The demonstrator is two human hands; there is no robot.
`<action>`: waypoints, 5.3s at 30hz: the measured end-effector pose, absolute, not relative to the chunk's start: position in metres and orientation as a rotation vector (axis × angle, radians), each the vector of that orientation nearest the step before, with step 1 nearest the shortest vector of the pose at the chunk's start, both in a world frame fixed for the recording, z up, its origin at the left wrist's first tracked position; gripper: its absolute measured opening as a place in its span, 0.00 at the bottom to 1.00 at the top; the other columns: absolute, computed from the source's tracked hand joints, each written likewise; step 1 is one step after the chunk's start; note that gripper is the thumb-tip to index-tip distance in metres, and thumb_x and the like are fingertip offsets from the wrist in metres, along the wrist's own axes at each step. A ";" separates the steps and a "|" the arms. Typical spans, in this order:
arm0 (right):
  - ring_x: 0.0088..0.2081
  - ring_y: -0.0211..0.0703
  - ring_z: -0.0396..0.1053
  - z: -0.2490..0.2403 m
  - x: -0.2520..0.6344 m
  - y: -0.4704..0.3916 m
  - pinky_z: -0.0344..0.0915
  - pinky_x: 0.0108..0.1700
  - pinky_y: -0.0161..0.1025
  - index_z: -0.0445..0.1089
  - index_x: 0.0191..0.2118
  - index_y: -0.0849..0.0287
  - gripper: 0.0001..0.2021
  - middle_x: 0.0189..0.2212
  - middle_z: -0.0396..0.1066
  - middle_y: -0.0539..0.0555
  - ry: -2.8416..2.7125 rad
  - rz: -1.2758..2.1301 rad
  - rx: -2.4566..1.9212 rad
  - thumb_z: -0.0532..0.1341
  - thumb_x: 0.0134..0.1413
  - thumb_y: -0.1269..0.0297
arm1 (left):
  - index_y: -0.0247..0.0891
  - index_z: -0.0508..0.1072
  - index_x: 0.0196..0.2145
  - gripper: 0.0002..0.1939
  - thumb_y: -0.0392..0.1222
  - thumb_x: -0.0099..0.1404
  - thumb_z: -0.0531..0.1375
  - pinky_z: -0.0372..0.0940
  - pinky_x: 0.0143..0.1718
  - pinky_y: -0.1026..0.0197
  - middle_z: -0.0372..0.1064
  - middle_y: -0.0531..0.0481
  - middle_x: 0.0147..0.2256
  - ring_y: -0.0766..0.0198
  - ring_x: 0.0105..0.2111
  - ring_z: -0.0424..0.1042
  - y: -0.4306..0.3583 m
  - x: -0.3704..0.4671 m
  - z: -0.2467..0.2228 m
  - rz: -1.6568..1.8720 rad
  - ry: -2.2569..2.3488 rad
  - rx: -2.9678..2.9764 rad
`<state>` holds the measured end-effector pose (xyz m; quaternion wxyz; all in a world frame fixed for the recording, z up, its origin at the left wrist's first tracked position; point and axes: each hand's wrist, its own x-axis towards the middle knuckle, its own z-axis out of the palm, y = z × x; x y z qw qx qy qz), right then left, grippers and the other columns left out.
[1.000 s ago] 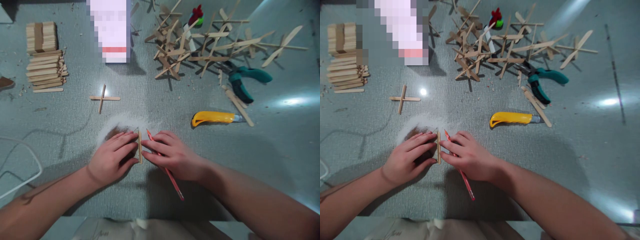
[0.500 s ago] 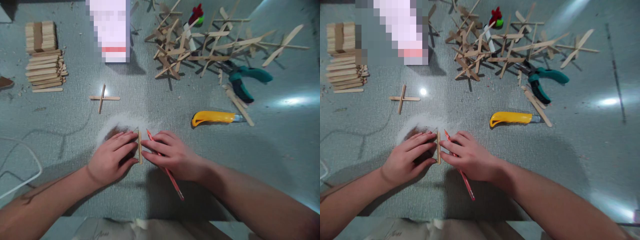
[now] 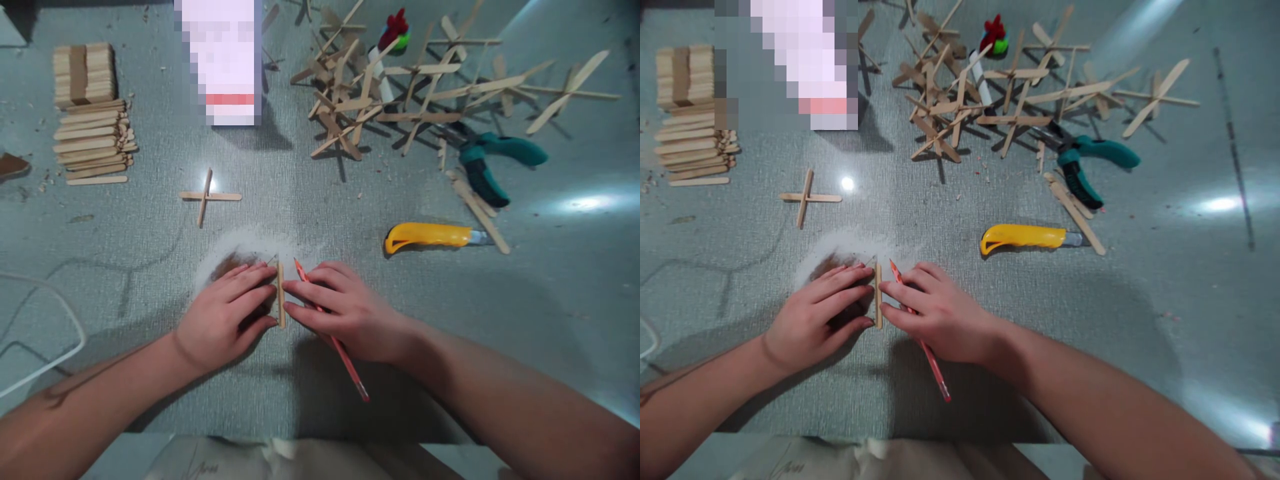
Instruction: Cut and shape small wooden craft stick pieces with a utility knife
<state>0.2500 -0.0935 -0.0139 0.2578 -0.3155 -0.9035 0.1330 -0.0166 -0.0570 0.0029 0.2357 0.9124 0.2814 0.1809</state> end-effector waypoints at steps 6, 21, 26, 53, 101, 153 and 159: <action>0.49 0.50 0.69 -0.015 0.250 -0.094 0.68 0.51 0.50 0.75 0.50 0.59 0.10 0.54 0.79 0.58 -2.449 0.355 -0.858 0.59 0.68 0.73 | 0.31 0.74 0.54 0.17 0.45 0.73 0.63 0.71 0.65 0.45 0.75 0.36 0.59 0.50 0.61 0.75 -0.057 -0.017 0.002 0.500 0.774 2.498; 0.49 0.50 0.69 -0.014 0.250 -0.094 0.67 0.51 0.50 0.74 0.50 0.60 0.11 0.54 0.79 0.59 -2.443 0.376 -0.857 0.60 0.66 0.74 | 0.32 0.75 0.54 0.16 0.44 0.73 0.63 0.71 0.65 0.45 0.74 0.36 0.60 0.50 0.61 0.74 -0.056 -0.016 0.002 0.499 0.756 2.475; 0.49 0.51 0.68 -0.014 0.250 -0.094 0.67 0.51 0.51 0.74 0.51 0.60 0.11 0.55 0.78 0.59 -2.451 0.386 -0.854 0.60 0.65 0.74 | 0.32 0.75 0.54 0.16 0.44 0.73 0.63 0.70 0.66 0.46 0.74 0.36 0.60 0.51 0.62 0.74 -0.057 -0.016 0.002 0.503 0.766 2.469; 0.45 0.46 0.75 0.025 0.239 -0.100 0.75 0.46 0.46 0.73 0.45 0.54 0.13 0.44 0.75 0.57 -1.734 1.019 -1.183 0.50 0.70 0.70 | 0.34 0.75 0.53 0.15 0.45 0.74 0.63 0.72 0.64 0.46 0.74 0.37 0.60 0.51 0.61 0.75 -0.058 -0.016 0.002 0.506 0.779 2.459; 0.29 0.33 0.72 -0.005 0.226 -0.098 0.67 0.33 0.33 0.61 0.30 0.53 0.13 0.30 0.74 0.46 -1.803 0.798 -1.216 0.64 0.57 0.76 | 0.33 0.76 0.52 0.14 0.44 0.74 0.63 0.72 0.64 0.48 0.75 0.37 0.59 0.52 0.60 0.75 -0.057 -0.015 0.001 0.523 0.780 2.480; 0.27 0.32 0.71 -0.003 0.229 -0.096 0.66 0.30 0.32 0.59 0.28 0.53 0.14 0.29 0.75 0.46 -1.829 0.859 -1.146 0.63 0.55 0.77 | 0.32 0.76 0.52 0.15 0.44 0.74 0.63 0.70 0.65 0.48 0.75 0.37 0.60 0.52 0.61 0.74 -0.058 -0.015 0.002 0.539 0.786 2.468; 0.27 0.33 0.70 -0.005 0.229 -0.098 0.65 0.30 0.32 0.59 0.28 0.53 0.14 0.29 0.75 0.45 -1.837 0.867 -1.138 0.63 0.54 0.78 | 0.32 0.77 0.52 0.15 0.45 0.74 0.63 0.72 0.64 0.47 0.75 0.37 0.59 0.51 0.60 0.76 -0.058 -0.015 0.003 0.533 0.783 2.478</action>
